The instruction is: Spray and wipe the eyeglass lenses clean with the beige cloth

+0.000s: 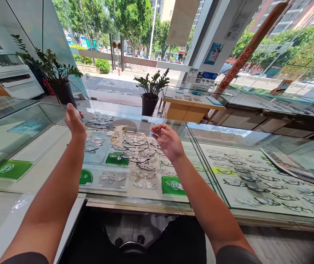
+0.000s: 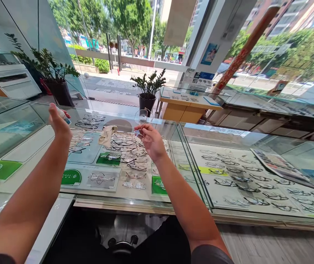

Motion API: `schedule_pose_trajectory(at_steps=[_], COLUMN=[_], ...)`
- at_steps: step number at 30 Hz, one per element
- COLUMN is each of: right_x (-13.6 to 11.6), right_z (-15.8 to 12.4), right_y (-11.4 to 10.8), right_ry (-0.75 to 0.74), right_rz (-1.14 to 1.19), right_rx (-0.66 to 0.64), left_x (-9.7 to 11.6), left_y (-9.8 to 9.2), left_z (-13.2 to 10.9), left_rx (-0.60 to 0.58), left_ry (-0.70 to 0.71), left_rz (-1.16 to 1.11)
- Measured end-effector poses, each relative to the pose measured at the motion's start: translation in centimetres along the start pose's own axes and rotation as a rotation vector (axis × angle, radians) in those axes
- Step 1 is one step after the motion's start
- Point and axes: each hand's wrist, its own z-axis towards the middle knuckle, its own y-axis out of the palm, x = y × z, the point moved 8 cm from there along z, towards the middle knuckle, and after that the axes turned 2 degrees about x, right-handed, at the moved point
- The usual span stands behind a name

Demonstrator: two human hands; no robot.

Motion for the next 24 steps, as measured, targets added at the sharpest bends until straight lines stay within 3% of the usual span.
schedule_pose_trajectory(at_steps=[3,8,11,16,19,21,24], right_x=[0.0,0.3,0.6,1.1,1.1,0.9,0.5], right_z=[-0.2,-0.3,-0.5,-0.8,-0.9,-0.9,-0.9], right_y=[0.5,1.2,1.5,2.2,2.3,2.1,1.8], right_ry=[-0.004,-0.02,-0.015,-0.006,-0.007,-0.005,-0.002], right_rz=[-0.001,0.035,0.034,0.033,0.037,0.039,0.028], right_rx=[-0.02,-0.038,-0.047,-0.08,-0.093,-0.095,-0.089], left_x=[1.1,4.1,5.2,5.6,5.6,5.7,5.3], left_y=[3.8,10.0,10.5,10.6,10.4,9.5,5.6], left_z=[-3.9,-15.7,-19.3,-20.7,-19.8,-16.9,-9.1], left_rx=[-0.263,-0.89,-0.995,-1.058,-1.065,-0.942,-0.476], left_ry=[0.071,0.245,0.295,0.321,0.315,0.304,0.319], left_rz=[-0.002,0.048,0.117,0.159,0.133,0.082,0.025])
